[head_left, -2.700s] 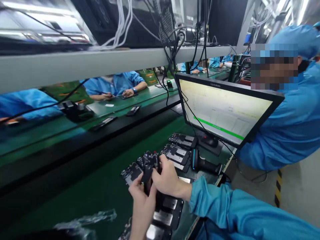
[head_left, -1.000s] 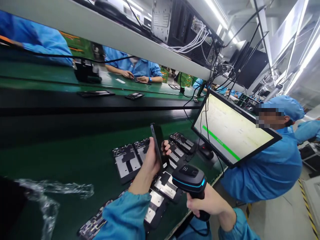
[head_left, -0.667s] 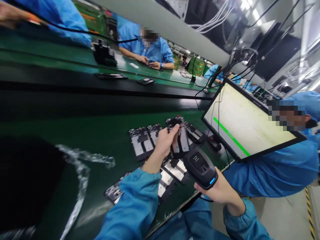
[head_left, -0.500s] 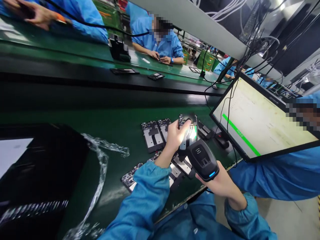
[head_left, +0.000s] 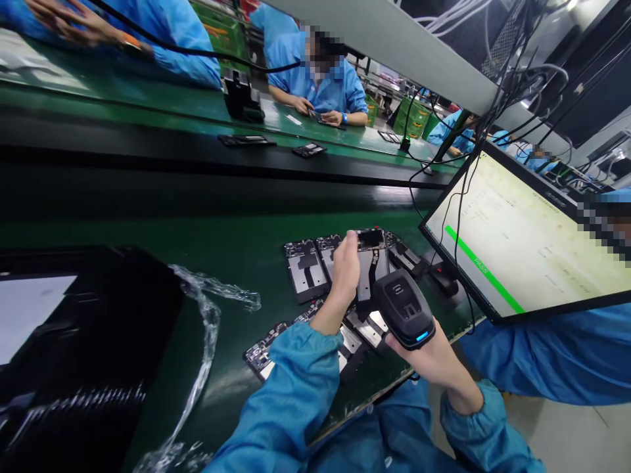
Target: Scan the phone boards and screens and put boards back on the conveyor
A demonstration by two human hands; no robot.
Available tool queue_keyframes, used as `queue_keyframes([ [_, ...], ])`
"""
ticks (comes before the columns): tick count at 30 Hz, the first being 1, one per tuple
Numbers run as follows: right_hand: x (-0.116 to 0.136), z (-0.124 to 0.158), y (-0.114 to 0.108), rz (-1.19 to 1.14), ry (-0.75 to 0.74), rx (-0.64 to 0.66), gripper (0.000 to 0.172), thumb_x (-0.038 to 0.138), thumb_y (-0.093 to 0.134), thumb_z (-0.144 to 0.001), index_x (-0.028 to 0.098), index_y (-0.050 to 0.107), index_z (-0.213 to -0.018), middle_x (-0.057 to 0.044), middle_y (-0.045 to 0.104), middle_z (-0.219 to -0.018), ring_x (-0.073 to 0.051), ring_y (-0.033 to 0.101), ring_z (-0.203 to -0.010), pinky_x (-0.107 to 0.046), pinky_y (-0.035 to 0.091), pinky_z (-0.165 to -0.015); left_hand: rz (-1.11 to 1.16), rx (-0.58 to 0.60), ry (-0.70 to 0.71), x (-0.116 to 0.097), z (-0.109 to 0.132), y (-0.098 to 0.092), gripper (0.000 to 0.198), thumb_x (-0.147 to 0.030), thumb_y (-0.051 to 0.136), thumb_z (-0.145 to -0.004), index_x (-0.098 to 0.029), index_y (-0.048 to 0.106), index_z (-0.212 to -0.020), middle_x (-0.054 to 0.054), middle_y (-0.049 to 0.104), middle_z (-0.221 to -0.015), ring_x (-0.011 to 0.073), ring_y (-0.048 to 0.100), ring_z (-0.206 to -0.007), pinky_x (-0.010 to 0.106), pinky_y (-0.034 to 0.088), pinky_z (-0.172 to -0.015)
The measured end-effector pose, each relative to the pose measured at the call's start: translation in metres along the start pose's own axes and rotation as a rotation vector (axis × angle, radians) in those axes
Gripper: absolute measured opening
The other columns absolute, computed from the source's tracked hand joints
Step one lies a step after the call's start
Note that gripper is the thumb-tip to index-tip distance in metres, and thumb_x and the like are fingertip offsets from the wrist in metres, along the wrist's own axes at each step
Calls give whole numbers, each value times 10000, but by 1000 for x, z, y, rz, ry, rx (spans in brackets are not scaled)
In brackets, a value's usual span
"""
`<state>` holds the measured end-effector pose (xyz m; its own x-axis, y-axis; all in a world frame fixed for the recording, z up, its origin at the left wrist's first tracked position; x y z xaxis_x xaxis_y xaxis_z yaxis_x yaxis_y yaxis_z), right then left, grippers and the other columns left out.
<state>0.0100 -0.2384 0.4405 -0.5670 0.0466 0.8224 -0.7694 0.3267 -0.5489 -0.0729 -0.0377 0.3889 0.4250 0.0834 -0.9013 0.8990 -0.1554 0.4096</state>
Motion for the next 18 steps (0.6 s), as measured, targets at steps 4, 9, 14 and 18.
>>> queue_keyframes([
  [4, 17, -4, 6, -23, -53, 24, 193, 199, 730, -730, 203, 624, -892, -14, 709, -790, -194, 625, -708, -302, 539, -674, -100, -15, 70, -15, 8, -2, 506, -623, 398, -969, -203, 463, -694, -13, 451, -651, 142, 426, -641, 270, 349, -653],
  [9, 36, -17, 22, -49, -77, 110, 179, 151, 689, -728, 200, 599, -875, 3, 681, -774, -166, 600, -696, -255, 487, -620, -268, -39, 240, -43, 24, 0, 410, -484, 386, -1017, -220, 378, -704, -37, 353, -607, 134, 327, -568, 300, 240, -595],
  [14, 31, -21, 18, -57, -37, 43, 153, 186, 724, -722, 194, 600, -811, 15, 652, -718, -152, 565, -645, -253, 476, -606, -201, -47, 226, -40, 23, 0, 401, -479, 411, -1007, -217, 381, -704, -39, 355, -626, 129, 342, -589, 285, 266, -604],
  [18, 23, -17, 9, -73, -13, 8, 171, 248, 773, -721, 192, 632, -800, 7, 663, -727, -169, 580, -676, -266, 490, -632, -31, -64, 77, -23, 14, 0, 436, -514, 462, -967, -215, 347, -672, -49, 311, -621, 112, 325, -567, 257, 286, -561],
])
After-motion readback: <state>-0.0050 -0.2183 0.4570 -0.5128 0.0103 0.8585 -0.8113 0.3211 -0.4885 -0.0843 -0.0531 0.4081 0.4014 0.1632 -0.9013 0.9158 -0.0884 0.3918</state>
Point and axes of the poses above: each hand's wrist, its own z-axis away from the middle knuckle, its own y-axis out of the palm, x = y × z, the point moved 9 cm from there along -z, towards the middle knuckle
